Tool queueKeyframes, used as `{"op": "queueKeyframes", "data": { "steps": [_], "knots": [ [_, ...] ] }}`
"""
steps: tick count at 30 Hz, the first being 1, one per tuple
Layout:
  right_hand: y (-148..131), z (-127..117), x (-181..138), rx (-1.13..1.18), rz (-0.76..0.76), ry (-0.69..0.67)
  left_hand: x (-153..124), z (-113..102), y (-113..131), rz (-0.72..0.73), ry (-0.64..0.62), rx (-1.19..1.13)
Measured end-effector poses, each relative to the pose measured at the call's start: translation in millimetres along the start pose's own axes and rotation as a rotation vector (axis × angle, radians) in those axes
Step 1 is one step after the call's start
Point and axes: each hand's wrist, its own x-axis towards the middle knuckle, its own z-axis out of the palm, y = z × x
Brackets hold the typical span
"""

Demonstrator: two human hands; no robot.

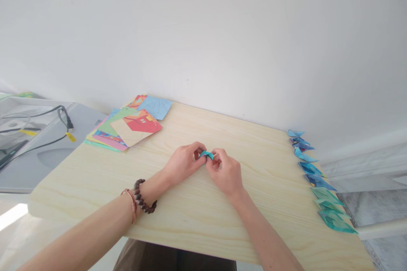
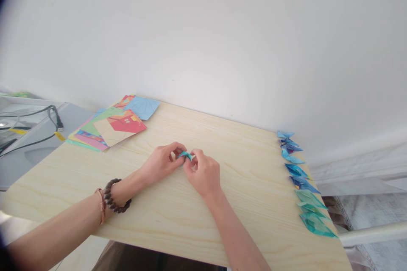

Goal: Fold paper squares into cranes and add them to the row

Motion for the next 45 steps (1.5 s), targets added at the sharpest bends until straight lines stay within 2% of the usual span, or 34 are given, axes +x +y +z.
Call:
{"op": "queueKeyframes", "data": {
  "steps": [4, 9, 18, 35, 45],
  "knots": [
    [-0.6, -0.7, 0.4, 0.072, 0.100, -0.043, 0.1, 2.7, -1.5, -0.022, 0.013, -0.170],
    [0.6, -1.6, 1.4, 0.136, 0.137, -0.034, 1.2, 6.1, -1.6, -0.040, 0.010, -0.364],
    [3.0, -2.5, 1.8, 0.261, 0.149, 0.064, 3.0, 7.4, 1.2, -0.063, 0.005, -0.452],
    [6.0, -0.1, 2.6, 0.339, 0.192, 0.023, 5.8, 7.3, 1.7, -0.196, -0.102, -0.631],
    [6.7, -4.1, 3.2, 0.288, 0.095, 0.094, 9.1, 0.8, -3.0, -0.230, -0.219, -0.875]
  ]
}}
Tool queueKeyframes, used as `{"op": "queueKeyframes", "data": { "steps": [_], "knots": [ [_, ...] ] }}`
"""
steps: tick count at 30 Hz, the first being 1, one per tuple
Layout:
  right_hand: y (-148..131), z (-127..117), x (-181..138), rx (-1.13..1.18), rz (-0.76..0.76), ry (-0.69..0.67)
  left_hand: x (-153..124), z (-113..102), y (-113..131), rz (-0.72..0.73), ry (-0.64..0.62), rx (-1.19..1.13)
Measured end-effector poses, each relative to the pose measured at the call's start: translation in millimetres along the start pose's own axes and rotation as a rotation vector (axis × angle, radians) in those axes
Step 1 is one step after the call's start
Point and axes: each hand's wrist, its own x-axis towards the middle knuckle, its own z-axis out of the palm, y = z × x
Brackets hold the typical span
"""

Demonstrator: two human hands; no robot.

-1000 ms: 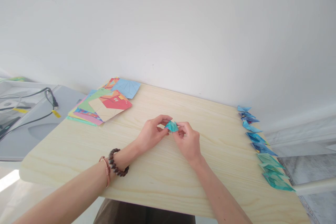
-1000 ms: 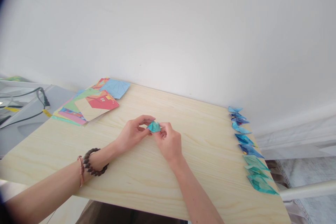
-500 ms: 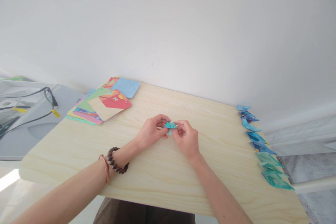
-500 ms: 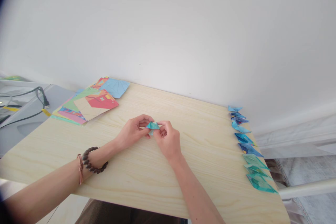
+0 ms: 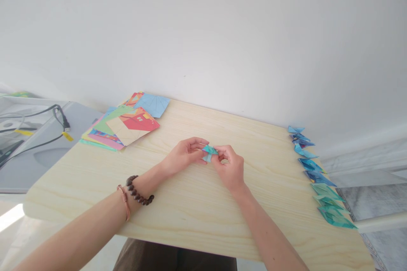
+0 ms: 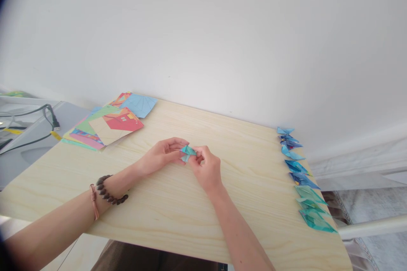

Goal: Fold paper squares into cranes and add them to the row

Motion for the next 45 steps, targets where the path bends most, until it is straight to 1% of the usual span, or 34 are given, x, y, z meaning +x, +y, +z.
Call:
{"op": "queueKeyframes", "data": {
  "steps": [2, 7, 10, 12, 14, 17, 21, 25, 30, 33, 35, 37, 41, 43, 45],
  "knots": [
    [0.8, -0.7, 0.3, -0.031, -0.040, 0.023, -0.4, -0.7, 2.7, -0.020, -0.017, -0.030],
    [6.0, -0.1, 0.2, -0.074, -0.186, 0.040, -1.4, 0.9, 6.6, -0.044, -0.010, -0.016],
    [7.4, 0.6, 0.1, -0.067, -0.234, 0.047, -1.5, 0.7, 4.9, -0.028, -0.039, -0.015],
    [6.8, 0.9, 0.1, -0.048, -0.224, 0.028, -1.3, 0.1, 2.2, 0.008, -0.037, 0.012],
    [5.6, 1.2, -0.1, -0.022, -0.172, -0.001, -1.0, -0.4, -0.5, 0.035, -0.030, 0.043],
    [4.0, 1.7, -0.6, 0.017, -0.090, -0.044, -0.6, -0.6, -2.7, 0.038, -0.023, 0.069],
    [2.5, 2.3, -1.5, 0.030, -0.052, -0.065, -0.6, -0.5, -2.0, 0.044, -0.033, 0.078],
    [1.7, 1.8, -1.7, 0.008, -0.078, -0.043, -2.0, 0.4, 1.7, 0.048, -0.038, 0.047],
    [4.8, -0.5, -0.8, -0.102, -0.201, 0.045, -3.6, 2.5, 7.2, -0.038, -0.075, -0.187],
    [7.3, -2.3, 0.6, -0.158, -0.291, 0.020, -3.0, 3.1, 7.5, -0.068, -0.043, -0.172],
    [7.6, -4.4, 1.9, -0.147, -0.312, 0.003, -2.4, 2.6, 6.9, -0.073, -0.026, -0.138],
    [6.3, -7.3, 3.3, -0.088, -0.304, -0.014, -1.8, 1.2, 6.0, -0.073, -0.018, -0.120],
    [1.1, -13.4, 5.5, 0.041, -0.269, -0.095, 0.2, -3.4, 2.9, -0.049, 0.000, -0.106],
    [-0.8, -14.6, 5.9, 0.076, -0.226, -0.114, 1.3, -5.3, 1.0, -0.028, 0.012, -0.101],
    [-0.9, -13.7, 5.8, 0.099, -0.163, -0.107, 1.9, -6.3, -0.2, -0.002, 0.019, -0.086]
  ]
}}
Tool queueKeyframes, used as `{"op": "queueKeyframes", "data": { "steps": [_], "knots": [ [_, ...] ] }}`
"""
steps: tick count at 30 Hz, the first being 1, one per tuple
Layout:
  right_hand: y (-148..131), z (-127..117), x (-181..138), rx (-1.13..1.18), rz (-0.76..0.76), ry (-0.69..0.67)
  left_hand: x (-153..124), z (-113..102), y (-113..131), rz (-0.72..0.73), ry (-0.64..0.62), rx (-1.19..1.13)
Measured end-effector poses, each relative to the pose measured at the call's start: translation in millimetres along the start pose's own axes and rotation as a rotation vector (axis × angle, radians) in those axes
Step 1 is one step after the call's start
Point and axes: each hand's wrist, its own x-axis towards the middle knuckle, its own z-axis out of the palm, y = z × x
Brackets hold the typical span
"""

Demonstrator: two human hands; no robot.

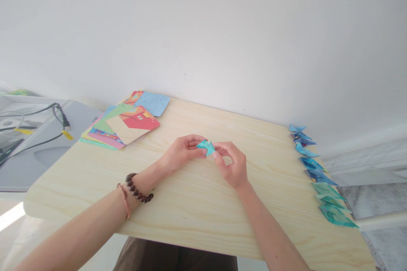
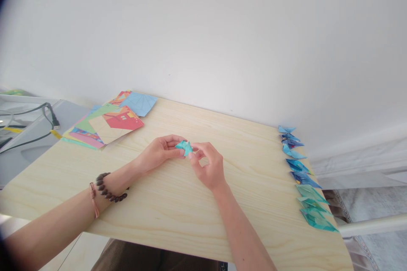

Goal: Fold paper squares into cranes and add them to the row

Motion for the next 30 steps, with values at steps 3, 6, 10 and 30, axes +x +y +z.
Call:
{"op": "queueKeyframes", "data": {
  "steps": [3, 6, 10, 30],
  "knots": [
    [3.0, 3.5, -0.6, 0.036, 0.092, 0.016, -0.7, 0.1, -0.3, 0.031, 0.001, 0.039],
    [6.7, 6.2, -1.4, 0.064, 0.140, 0.020, -1.8, 0.8, 0.8, 0.040, -0.011, 0.074],
    [7.3, 6.9, -1.8, 0.082, 0.149, 0.020, -1.3, 1.1, 1.2, 0.056, -0.026, 0.101],
    [6.5, 11.4, -1.9, 0.230, 0.337, 0.075, -2.4, 3.5, 1.0, 0.020, 0.004, 0.296]
  ]
}}
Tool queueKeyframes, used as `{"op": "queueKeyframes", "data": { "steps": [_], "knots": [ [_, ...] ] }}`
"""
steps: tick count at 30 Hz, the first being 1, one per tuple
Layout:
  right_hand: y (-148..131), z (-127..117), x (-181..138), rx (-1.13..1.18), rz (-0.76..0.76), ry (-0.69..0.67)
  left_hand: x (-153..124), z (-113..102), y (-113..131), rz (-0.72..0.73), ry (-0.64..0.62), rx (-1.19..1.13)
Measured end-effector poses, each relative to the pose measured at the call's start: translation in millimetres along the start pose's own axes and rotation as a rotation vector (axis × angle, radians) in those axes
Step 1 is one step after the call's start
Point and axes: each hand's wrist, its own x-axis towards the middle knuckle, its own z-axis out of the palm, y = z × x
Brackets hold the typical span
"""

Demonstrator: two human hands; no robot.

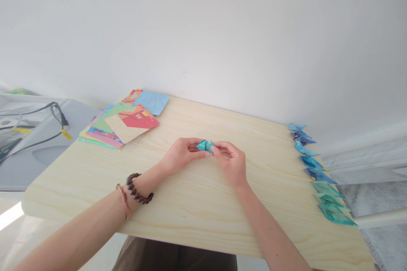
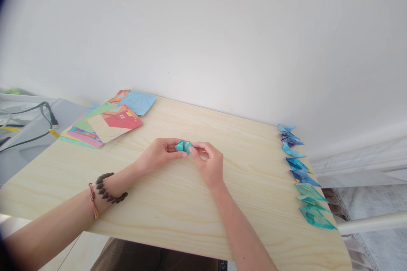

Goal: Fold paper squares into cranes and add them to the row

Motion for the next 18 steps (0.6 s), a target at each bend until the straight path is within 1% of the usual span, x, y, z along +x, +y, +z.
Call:
{"op": "queueKeyframes", "data": {
  "steps": [3, 8, 15, 18],
  "knots": [
    [-3.5, 0.8, 0.0, -0.049, -0.059, -0.031, -1.4, 0.1, 0.1, -0.039, 0.017, 0.090],
    [-5.7, -0.4, 3.0, -0.087, -0.124, -0.150, -3.0, -1.5, 0.9, -0.048, 0.008, 0.145],
    [1.0, -4.8, 6.0, 0.010, -0.061, -0.207, -3.6, -1.7, 2.5, -0.076, -0.021, 0.143],
    [2.7, -6.8, 6.4, 0.013, -0.035, -0.221, -2.6, -3.5, 3.0, -0.081, -0.055, 0.165]
  ]
}}
